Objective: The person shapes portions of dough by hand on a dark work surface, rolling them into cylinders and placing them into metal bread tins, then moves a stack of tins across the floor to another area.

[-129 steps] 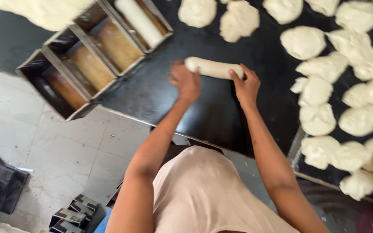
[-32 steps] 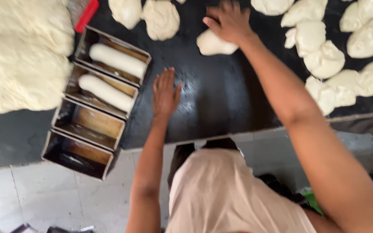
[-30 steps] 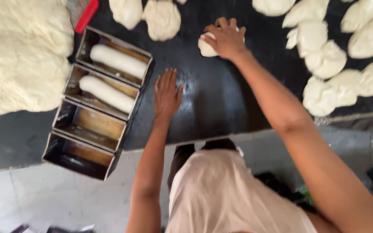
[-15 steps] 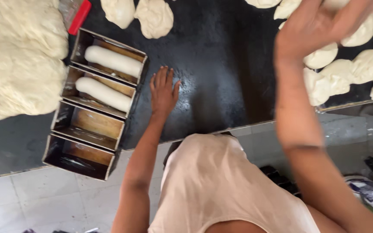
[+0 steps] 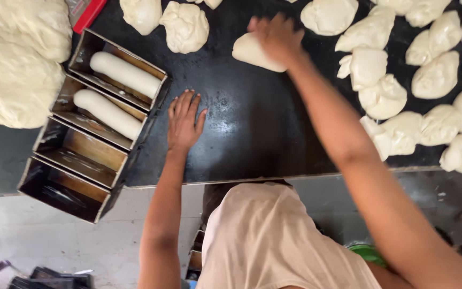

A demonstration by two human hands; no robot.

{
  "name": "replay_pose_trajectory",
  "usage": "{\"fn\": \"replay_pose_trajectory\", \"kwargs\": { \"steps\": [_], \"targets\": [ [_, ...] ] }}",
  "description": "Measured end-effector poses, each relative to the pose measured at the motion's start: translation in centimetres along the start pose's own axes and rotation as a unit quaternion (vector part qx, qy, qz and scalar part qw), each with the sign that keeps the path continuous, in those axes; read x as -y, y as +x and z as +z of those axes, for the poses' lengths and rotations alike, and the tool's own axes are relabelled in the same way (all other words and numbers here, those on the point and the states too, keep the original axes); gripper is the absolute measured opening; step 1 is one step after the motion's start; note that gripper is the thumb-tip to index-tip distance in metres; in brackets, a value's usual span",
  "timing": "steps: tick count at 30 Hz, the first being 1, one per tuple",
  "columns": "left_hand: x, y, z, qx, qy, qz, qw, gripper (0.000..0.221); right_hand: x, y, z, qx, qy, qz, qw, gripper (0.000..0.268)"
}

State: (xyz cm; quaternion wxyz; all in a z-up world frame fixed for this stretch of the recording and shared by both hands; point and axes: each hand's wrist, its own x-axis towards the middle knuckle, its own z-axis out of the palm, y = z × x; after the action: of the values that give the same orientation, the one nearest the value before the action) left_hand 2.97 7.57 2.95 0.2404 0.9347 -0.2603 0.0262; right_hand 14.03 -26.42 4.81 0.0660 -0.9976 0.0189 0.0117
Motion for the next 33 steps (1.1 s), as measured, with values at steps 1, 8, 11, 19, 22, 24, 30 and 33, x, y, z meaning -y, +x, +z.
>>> {"fn": "replay_pose_trajectory", "kwargs": {
  "steps": [1, 8, 11, 19, 22, 24, 30, 33],
  "targets": [
    [-0.2, -0.3, -0.1, 0.003, -0.003, -0.001, 1.000, 0.043, 1.7, -2.1, 1.2, -0.010, -0.006, -0.011, 1.000, 0.044],
    [-1.0, -0.7, 0.8, 0.000, -0.005, -0.025, 1.000, 0.044, 2.5, -11.6, -2.3, -0.002, 0.383, -0.050, 0.922, 0.051],
    [-1.5, -0.6, 0.8, -0.006, 0.003, -0.035, 0.999, 0.041, 5.5, -15.0, -4.4, -0.200, 0.217, -0.222, 0.929, 0.054],
    [-4.8, 4.4, 0.2, -0.199, -0.281, -0.184, 0.921, 0.032, 1.2, -6.6, -3.2, -0.042, 0.355, -0.183, 0.916, 0.039],
    [-5.8, 9.2, 1.8, -0.227, -0.251, -0.128, 0.932, 0.037, 5.8, -5.8, 2.1, -0.244, 0.128, -0.180, 0.944, 0.052],
    [-6.5, 12.7, 3.9, -0.188, -0.183, -0.117, 0.958, 0.041, 5.5, -3.8, 4.1, -0.300, 0.118, -0.125, 0.938, 0.061],
    [-9.5, 13.0, 7.9, 0.001, 0.056, -0.129, 0.990, 0.056, 2.0, -4.4, 3.4, -0.049, 0.259, -0.088, 0.961, 0.061],
    [-9.1, 14.5, 8.1, 0.071, 0.101, -0.140, 0.982, 0.062, 3.6, -3.9, 3.6, -0.101, 0.255, -0.108, 0.956, 0.054]
  ]
}}
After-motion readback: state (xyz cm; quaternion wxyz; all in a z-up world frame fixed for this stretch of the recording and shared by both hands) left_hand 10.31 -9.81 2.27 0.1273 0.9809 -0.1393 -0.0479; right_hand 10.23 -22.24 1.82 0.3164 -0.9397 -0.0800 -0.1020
